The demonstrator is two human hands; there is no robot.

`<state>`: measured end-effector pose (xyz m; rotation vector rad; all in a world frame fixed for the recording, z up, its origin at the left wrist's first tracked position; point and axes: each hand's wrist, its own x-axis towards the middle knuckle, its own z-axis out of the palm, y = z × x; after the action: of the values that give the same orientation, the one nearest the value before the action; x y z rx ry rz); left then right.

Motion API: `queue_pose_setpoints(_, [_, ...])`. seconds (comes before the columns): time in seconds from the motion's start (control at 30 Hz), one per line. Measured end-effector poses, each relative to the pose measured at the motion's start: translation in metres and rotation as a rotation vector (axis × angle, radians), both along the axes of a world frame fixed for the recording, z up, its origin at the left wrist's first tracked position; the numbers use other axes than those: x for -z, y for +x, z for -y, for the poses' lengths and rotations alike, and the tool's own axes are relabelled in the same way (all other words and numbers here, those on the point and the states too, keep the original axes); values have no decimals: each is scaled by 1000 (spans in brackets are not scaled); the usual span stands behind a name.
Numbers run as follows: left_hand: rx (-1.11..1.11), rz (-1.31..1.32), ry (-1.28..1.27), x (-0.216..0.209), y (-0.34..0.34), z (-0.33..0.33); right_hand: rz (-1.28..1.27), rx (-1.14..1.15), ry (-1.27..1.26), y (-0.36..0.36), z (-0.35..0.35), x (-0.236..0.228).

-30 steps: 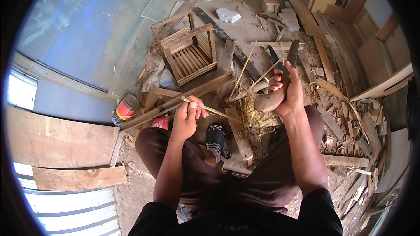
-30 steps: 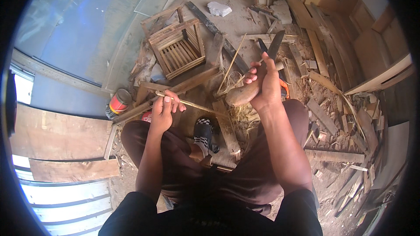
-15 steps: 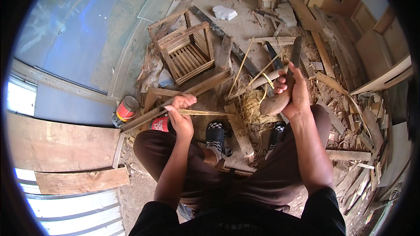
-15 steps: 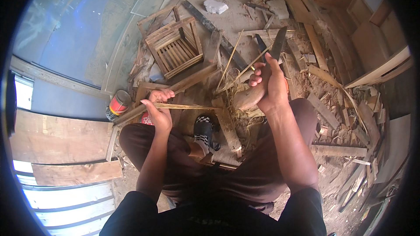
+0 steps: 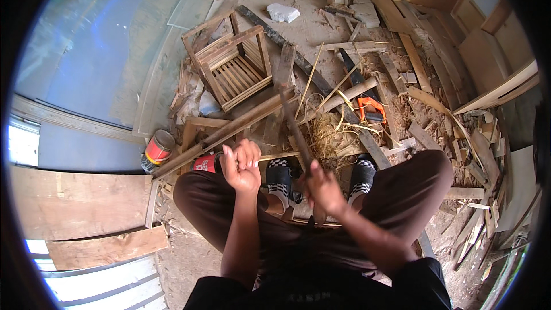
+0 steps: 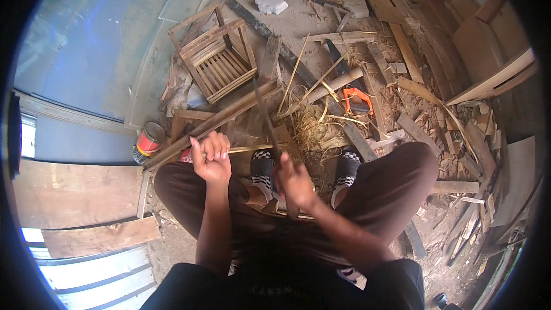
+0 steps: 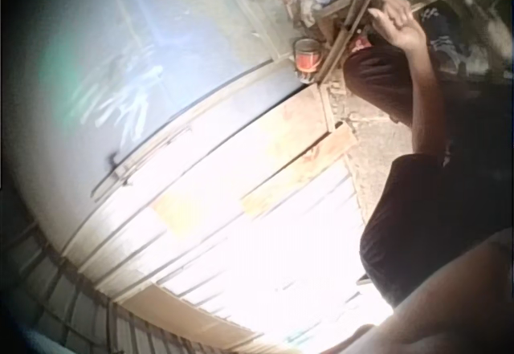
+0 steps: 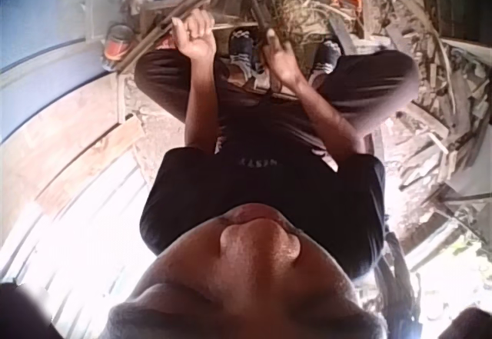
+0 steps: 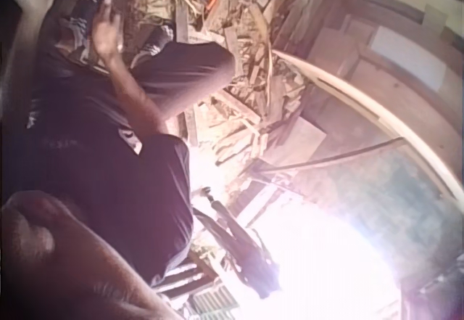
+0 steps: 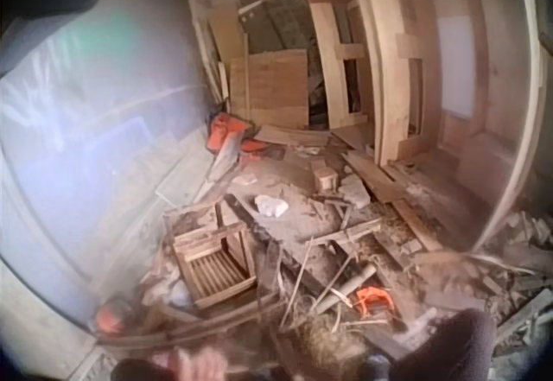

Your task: The person sits on the floor and uses a knife to shave thin strips from bamboo sticks. They repeatedly hold the stick and scrape the blade along its length to remove the outer layer, then fit the finished stick into a wooden frame.

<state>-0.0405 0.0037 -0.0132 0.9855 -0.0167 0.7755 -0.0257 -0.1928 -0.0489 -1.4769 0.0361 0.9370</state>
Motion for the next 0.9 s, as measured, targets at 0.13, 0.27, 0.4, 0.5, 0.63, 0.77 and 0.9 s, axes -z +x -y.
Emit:
queue_pose_setpoints(0.13, [-19, 31, -36, 1, -13, -7, 47, 107, -14, -70, -17, 52])
queue_pose_setpoints(0.27, [-110, -24, -86, 1, -9, -2, 204, -34, -183, -68, -16, 63])
queue_pose_setpoints(0.4, [-123, -58, -64, -4, -1, 5, 160, -114, -235, -51, -23, 43])
queue_pose_setpoints(0.5, [-137, -52, -71, -2, 5, 10, 317, 41, -72, -41, -29, 28])
queue_pose_setpoints(0.63, [-94, -38, -63, -5, 14, 17, 417, 151, -45, -38, -33, 40])
queue_pose_setpoints(0.77, [-109, -60, -93, -3, 9, 9, 258, -59, -296, -37, -29, 62])
queue_pose_setpoints(0.9, [-145, -62, -68, -5, 15, 8, 344, 21, -208, -36, -35, 46])
